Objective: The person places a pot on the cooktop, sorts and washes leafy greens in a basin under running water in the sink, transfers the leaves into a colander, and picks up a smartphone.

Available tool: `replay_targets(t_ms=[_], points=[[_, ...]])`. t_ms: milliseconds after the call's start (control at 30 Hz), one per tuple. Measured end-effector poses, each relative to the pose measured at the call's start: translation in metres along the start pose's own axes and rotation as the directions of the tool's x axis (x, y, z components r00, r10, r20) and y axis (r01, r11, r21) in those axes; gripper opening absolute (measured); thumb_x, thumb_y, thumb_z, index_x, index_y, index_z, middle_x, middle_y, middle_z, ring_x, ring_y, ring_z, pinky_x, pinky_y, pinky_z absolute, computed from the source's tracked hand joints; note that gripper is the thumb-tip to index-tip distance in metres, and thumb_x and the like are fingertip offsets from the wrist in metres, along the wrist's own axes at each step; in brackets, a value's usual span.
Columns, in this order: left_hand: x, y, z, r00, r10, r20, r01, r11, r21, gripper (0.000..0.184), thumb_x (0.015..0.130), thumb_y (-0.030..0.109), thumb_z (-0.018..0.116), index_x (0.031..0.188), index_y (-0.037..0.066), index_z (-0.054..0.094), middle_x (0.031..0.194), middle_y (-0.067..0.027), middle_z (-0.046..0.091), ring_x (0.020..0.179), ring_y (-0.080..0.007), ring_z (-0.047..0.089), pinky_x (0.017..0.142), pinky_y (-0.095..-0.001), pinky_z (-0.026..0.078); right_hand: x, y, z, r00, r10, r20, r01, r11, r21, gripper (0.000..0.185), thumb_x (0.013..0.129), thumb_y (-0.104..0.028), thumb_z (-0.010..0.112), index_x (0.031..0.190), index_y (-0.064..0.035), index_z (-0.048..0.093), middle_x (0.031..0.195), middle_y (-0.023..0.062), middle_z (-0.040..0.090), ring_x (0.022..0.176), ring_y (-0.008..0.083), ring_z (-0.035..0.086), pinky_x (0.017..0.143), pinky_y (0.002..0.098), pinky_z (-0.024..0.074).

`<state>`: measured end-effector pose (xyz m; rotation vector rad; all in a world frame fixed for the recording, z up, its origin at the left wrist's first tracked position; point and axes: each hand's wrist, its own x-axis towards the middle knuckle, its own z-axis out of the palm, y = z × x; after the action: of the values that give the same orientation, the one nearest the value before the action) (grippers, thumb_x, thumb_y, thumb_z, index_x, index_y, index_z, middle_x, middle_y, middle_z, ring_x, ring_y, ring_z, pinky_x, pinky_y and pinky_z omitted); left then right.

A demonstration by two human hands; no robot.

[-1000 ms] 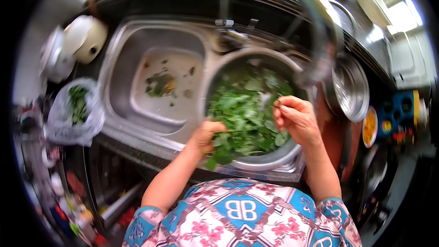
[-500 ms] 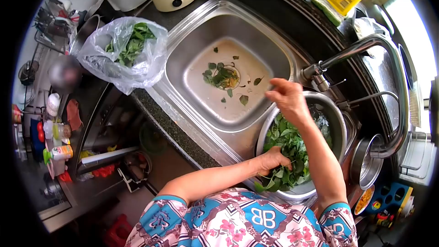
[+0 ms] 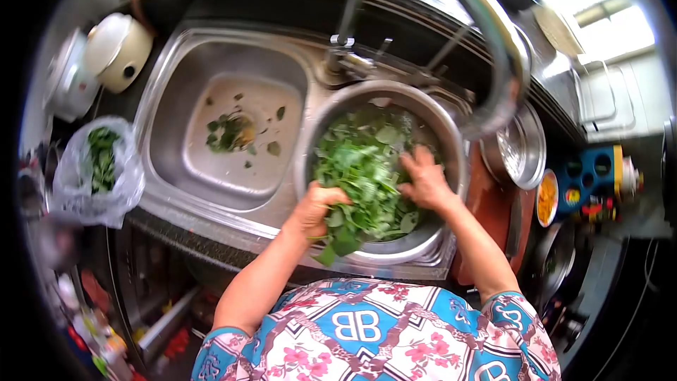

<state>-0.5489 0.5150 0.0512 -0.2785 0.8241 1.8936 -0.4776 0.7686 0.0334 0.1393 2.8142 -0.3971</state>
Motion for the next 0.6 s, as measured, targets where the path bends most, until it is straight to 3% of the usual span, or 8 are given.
replay_targets(t_ms=[67, 133, 200, 300, 333, 400, 467, 600], points=[[0.002, 0.007, -0.002, 0.997, -0.012, -0.080, 0.007, 0.998, -0.064, 0.018, 0.065, 0.001, 0.058, 0.082, -0.002, 0.062, 0.078, -0.0094, 0.064, 0.067, -0.0188, 0.063, 0.064, -0.0313, 0.053, -0.012, -0.008, -0.006, 0.969, -0.001, 0.246, -0.020, 0.996, 0.083, 0.056, 0.070, -0.015, 0.067, 0.122, -0.0061, 0.048, 0.130, 0.0225, 0.035, 0.124, 0.0381, 0.033, 0.094, 0.0523, 0.0367], [0.002, 0.016, -0.010, 0.995, -0.009, -0.100, -0.002, 0.994, -0.107, 0.019, 0.066, 0.002, 0.056, 0.083, -0.002, 0.062, 0.079, -0.0095, 0.064, 0.067, -0.0195, 0.063, 0.066, -0.0310, 0.053, -0.024, -0.012, -0.022, 0.999, -0.021, 0.028, 0.008, 0.914, 0.406, 0.045, 0.073, -0.011, 0.064, 0.116, -0.0042, 0.053, 0.124, 0.0217, 0.043, 0.116, 0.0363, 0.043, 0.095, 0.0440, 0.0387], [0.000, 0.026, -0.011, 0.994, 0.042, -0.097, -0.049, 0.996, -0.074, 0.024, 0.068, 0.004, 0.055, 0.090, -0.002, 0.061, 0.085, -0.0112, 0.064, 0.073, -0.0202, 0.063, 0.069, -0.0321, 0.054, -0.031, -0.009, -0.039, 0.932, -0.098, -0.348, 0.231, 0.902, 0.365, 0.034, 0.074, -0.005, 0.062, 0.108, -0.0019, 0.057, 0.106, 0.0188, 0.059, 0.099, 0.0358, 0.056, 0.086, 0.0373, 0.0463], [-0.001, 0.037, -0.008, 0.999, 0.046, 0.018, -0.042, 0.987, -0.154, 0.028, 0.072, 0.005, 0.055, 0.097, -0.005, 0.058, 0.090, -0.0124, 0.064, 0.077, -0.0224, 0.064, 0.073, -0.0346, 0.054, -0.033, 0.000, -0.052, 0.952, 0.274, -0.134, 0.010, 0.411, 0.911, 0.031, 0.076, -0.003, 0.062, 0.106, 0.0019, 0.056, 0.089, 0.0126, 0.064, 0.077, 0.0198, 0.063, 0.069, 0.0264, 0.0498], [0.000, 0.038, -0.010, 0.999, 0.040, 0.023, -0.036, 0.989, -0.145, 0.028, 0.072, 0.005, 0.055, 0.097, -0.005, 0.058, 0.090, -0.0124, 0.064, 0.077, -0.0224, 0.064, 0.073, -0.0346, 0.054, -0.034, 0.012, -0.036, 0.925, 0.271, -0.268, -0.073, 0.817, 0.572, 0.030, 0.078, -0.003, 0.062, 0.107, 0.0021, 0.056, 0.084, 0.0096, 0.063, 0.071, 0.0148, 0.063, 0.064, 0.0261, 0.0499], [0.001, 0.040, -0.009, 0.990, 0.132, -0.050, -0.136, 0.986, -0.091, 0.026, 0.073, 0.003, 0.053, 0.097, -0.006, 0.058, 0.089, -0.0125, 0.064, 0.077, -0.0225, 0.064, 0.072, -0.0346, 0.055, -0.047, 0.010, -0.032, 0.862, 0.211, -0.461, 0.130, 0.788, 0.602, 0.028, 0.081, -0.004, 0.060, 0.108, 0.0005, 0.056, 0.084, 0.0094, 0.063, 0.067, 0.0153, 0.063, 0.058, 0.0258, 0.0499], [-0.003, 0.046, -0.012, 0.993, 0.116, 0.029, -0.112, 0.988, -0.105, 0.021, 0.075, 0.002, 0.053, 0.094, -0.005, 0.059, 0.088, -0.0126, 0.064, 0.075, -0.0222, 0.064, 0.070, -0.0332, 0.055, -0.063, 0.001, -0.046, 0.802, 0.521, -0.293, 0.107, 0.357, 0.928, 0.028, 0.083, -0.007, 0.059, 0.109, 0.0010, 0.055, 0.085, 0.0106, 0.063, 0.066, 0.0152, 0.063, 0.054, 0.0240, 0.0498], [0.002, 0.050, -0.020, 0.991, 0.134, -0.028, -0.137, 0.982, -0.127, 0.022, 0.075, 0.002, 0.052, 0.094, -0.005, 0.059, 0.087, -0.0128, 0.064, 0.075, -0.0223, 0.064, 0.069, -0.0337, 0.055, -0.099, 0.025, -0.056, 0.637, 0.771, 0.011, 0.257, -0.226, 0.940, 0.061, 0.086, -0.039, 0.056, 0.119, 0.0069, 0.032, 0.086, 0.0191, 0.059, 0.066, 0.0240, 0.064, 0.049, 0.0289, 0.0525]])
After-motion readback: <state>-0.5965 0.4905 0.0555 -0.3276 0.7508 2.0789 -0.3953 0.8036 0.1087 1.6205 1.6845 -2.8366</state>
